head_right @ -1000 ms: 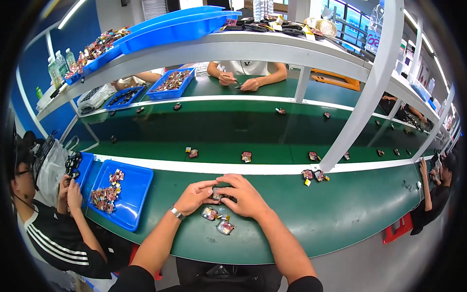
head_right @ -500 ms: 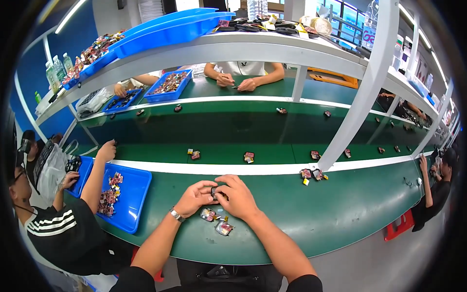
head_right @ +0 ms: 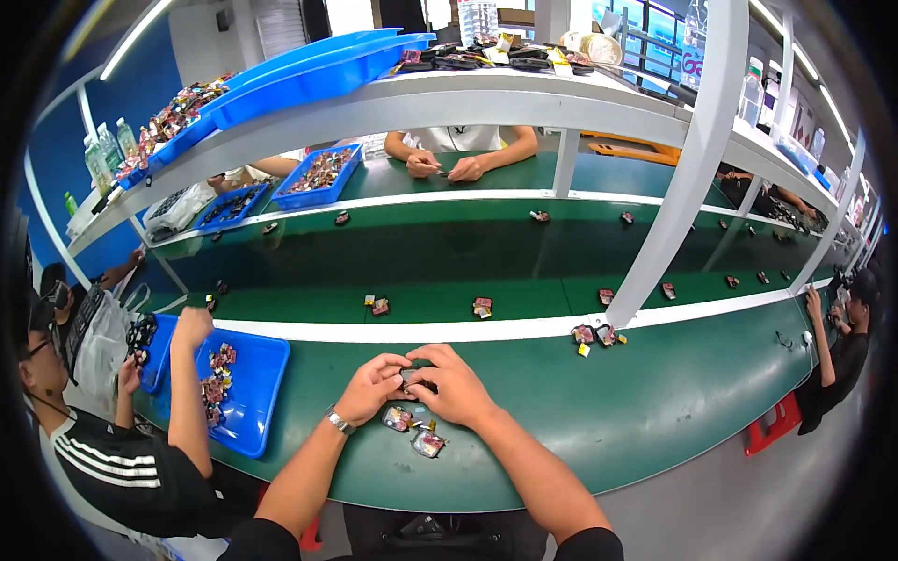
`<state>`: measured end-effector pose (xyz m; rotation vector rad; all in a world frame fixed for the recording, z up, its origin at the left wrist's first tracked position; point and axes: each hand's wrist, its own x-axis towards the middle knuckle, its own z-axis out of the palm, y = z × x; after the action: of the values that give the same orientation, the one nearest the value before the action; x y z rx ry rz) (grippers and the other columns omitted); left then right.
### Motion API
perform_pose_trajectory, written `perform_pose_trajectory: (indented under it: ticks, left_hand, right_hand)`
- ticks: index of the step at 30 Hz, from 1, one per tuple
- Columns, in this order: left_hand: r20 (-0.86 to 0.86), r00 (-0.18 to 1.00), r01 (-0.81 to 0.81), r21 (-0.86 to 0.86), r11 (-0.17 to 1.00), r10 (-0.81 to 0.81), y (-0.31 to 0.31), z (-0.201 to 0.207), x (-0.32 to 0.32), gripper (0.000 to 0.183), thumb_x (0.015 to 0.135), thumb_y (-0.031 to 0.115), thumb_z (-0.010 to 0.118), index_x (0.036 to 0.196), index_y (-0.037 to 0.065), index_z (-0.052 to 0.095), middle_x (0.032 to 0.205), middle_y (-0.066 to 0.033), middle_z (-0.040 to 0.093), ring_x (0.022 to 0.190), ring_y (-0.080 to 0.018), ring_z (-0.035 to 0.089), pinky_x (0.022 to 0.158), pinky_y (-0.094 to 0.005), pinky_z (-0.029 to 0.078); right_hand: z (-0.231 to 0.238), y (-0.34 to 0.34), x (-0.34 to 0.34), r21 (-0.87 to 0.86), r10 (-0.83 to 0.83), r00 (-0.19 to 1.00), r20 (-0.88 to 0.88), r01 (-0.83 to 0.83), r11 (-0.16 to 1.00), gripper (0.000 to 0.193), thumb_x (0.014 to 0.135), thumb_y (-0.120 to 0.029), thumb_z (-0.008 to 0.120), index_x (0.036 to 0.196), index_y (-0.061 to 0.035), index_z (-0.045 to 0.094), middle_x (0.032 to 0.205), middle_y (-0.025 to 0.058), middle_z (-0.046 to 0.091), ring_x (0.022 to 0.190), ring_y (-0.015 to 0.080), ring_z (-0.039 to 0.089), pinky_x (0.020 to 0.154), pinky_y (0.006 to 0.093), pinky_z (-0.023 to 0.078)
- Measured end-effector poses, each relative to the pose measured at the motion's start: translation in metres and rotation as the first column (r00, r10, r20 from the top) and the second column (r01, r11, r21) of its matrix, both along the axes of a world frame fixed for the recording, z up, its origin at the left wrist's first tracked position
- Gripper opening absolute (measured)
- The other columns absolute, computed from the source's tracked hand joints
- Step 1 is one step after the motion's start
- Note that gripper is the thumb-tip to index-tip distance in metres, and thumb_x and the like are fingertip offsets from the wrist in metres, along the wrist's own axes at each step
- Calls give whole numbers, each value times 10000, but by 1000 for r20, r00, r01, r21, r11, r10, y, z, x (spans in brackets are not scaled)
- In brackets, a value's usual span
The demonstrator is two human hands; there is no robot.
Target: Assembling small decorative character pins on a factory production line.
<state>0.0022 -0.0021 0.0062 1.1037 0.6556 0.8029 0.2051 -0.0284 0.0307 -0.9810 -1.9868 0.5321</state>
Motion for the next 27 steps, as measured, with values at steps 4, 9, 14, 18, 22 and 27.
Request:
perform_pose_trajectory:
  ticks: [4,9,14,18,22,27]
  left_hand:
    - [48,999,-4,-11,1000,5,-3,2,2,296,947,-3,482,1241,31,472,1167,-121,602,1063,-205,624,909,-362,546]
    - [76,997,-2,-12,1000,2,0,-3,0,270,963,34,493,1232,32,470,1168,-124,603,1079,-208,615,921,-358,540]
    - [84,996,5,-17,1000,-4,0,-1,1,251,977,70,498,1223,29,469,1162,-132,606,1081,-211,614,925,-358,537]
    - [68,998,-14,-21,1000,15,1,-4,-1,247,974,63,503,1216,28,473,1159,-138,607,1073,-212,617,919,-355,539]
    - [93,995,-21,-28,999,23,1,-5,1,248,966,50,511,1210,25,475,1167,-144,605,1062,-214,622,914,-353,542]
    - [57,998,-29,-26,999,31,1,-5,1,239,962,42,512,1198,24,478,1183,-149,602,1076,-216,618,914,-351,540]
  right_hand:
    - [-3,-1,-4,39,-117,992,-37,119,992,99,770,-100,727,865,-73,731,1160,74,641,1158,285,527,958,385,458]
    - [-8,0,-10,7,-121,990,-77,122,993,116,779,-106,718,890,-75,735,1159,70,648,1156,287,532,957,387,460]
    - [-13,-1,-12,-41,-117,990,-84,114,993,128,793,-122,704,909,-78,736,1161,66,646,1139,286,542,948,387,465]
    - [-17,-1,-16,-60,-145,985,-97,140,988,140,798,-128,697,927,-88,737,1158,70,646,1121,287,552,942,389,467]
    - [-17,-1,-16,-113,-125,986,-109,113,987,153,808,-135,675,939,-77,729,1157,70,634,1137,287,533,962,389,450]
    - [-20,-1,-15,-102,-121,986,-114,109,989,156,808,-136,674,945,-84,728,1168,70,629,1144,293,527,965,394,447]
